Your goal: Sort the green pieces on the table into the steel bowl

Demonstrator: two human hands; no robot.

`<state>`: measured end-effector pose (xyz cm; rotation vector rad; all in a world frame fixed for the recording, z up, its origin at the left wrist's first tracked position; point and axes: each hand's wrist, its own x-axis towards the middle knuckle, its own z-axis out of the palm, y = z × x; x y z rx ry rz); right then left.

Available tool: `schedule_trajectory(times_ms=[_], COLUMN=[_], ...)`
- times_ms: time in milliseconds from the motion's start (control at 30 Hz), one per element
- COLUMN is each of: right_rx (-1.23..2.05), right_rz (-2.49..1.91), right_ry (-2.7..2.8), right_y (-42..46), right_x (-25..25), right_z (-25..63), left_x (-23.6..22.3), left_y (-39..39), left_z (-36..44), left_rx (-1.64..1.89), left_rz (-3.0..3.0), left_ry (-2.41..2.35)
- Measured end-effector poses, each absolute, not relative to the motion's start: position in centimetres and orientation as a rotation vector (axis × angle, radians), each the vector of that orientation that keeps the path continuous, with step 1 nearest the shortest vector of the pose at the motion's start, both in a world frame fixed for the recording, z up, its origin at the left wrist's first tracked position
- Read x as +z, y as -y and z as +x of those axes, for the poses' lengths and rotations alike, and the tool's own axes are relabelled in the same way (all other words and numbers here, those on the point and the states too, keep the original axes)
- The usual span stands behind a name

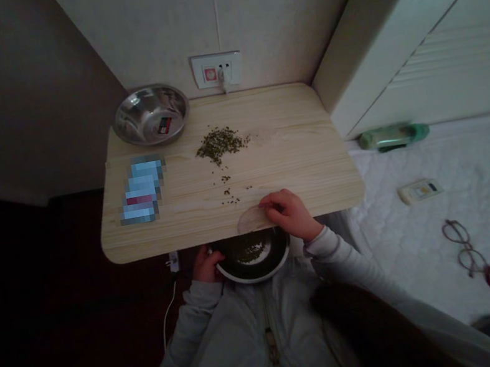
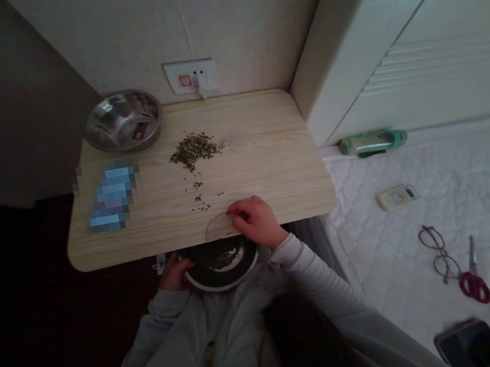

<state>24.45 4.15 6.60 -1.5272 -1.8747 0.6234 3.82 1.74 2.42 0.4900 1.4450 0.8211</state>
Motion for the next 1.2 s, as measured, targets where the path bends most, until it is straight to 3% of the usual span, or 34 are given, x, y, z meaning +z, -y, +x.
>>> schedule_trajectory(times_ms=[400, 733, 1200], right_rx=[0.669, 0.774, 0.544], right_rz=[-1.480, -1.576, -1.601], right_ry=[1.905, 1.496, 1.492], right_y=[-4.2, -4.9, -11.3], right_x=[6.7, 6.5, 7.3], right_z=[24.6, 24.3, 26.2], left_x=[2.5, 2.2, 1.2], left_y=[-1.9, -1.9, -1.5], left_z=[3.8, 3.5, 2.8], left_rx=[0.791, 0.788, 0.877], left_rz=[0.481, 0.464, 0.443], left_ry=[-1.448, -1.467, -1.446])
